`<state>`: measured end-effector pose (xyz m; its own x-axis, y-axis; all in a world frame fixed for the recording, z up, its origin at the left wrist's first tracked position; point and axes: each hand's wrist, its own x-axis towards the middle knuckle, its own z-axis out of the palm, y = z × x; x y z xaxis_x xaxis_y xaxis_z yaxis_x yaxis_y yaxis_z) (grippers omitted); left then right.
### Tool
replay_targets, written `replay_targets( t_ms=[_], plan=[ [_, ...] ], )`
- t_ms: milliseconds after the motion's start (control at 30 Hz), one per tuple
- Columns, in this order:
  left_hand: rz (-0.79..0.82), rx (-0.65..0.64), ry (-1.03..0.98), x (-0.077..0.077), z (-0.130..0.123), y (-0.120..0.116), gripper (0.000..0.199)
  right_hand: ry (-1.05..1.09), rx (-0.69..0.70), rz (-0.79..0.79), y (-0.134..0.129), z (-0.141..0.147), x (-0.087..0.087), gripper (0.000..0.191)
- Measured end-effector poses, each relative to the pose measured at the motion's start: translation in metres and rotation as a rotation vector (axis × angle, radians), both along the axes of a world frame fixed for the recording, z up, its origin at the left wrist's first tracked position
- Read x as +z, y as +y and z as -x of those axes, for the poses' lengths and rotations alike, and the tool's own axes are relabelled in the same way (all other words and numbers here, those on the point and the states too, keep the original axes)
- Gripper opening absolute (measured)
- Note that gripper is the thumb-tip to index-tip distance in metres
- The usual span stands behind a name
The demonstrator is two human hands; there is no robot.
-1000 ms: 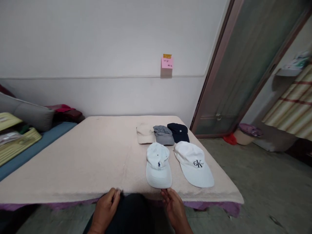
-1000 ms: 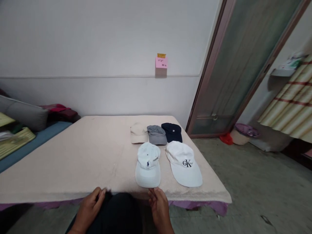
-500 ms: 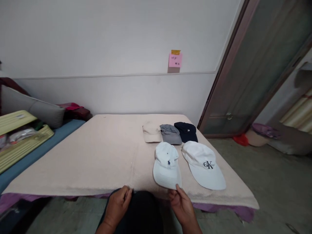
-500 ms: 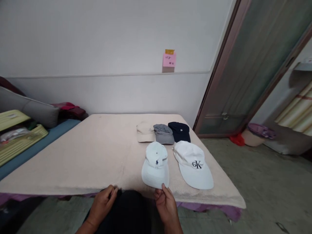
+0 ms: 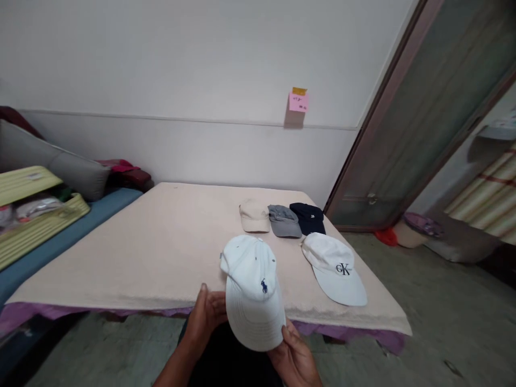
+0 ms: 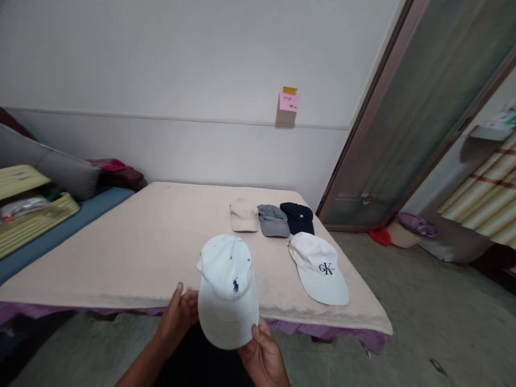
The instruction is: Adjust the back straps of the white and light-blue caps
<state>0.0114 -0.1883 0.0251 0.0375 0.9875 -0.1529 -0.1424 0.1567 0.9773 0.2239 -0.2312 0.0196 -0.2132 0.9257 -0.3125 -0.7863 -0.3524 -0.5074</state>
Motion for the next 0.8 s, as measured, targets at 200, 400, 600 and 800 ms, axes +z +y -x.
replay_targets(
  t_ms=[200,400,600,800],
  plan=[
    [-0.019,-0.032,-0.786,0.048,0.038,0.020,0.060,-0.050,0.180,-0.060,-0.012,0.017,0.007,0.051],
    [-0.176,0.328,-0.803,0.092,0.055,0.016,0.023,-0.160,0.206,-0.107,0.010,0.041,-0.009,0.031],
    [-0.266,0.444,-0.367,0.113,0.040,-0.017,0.039,-0.342,0.041,-0.023,0.033,0.067,-0.011,0.046],
    [-0.188,0.255,-0.015,0.088,0.031,-0.036,0.037,-0.491,-0.103,-0.186,0.020,0.062,0.016,0.029]
  ],
)
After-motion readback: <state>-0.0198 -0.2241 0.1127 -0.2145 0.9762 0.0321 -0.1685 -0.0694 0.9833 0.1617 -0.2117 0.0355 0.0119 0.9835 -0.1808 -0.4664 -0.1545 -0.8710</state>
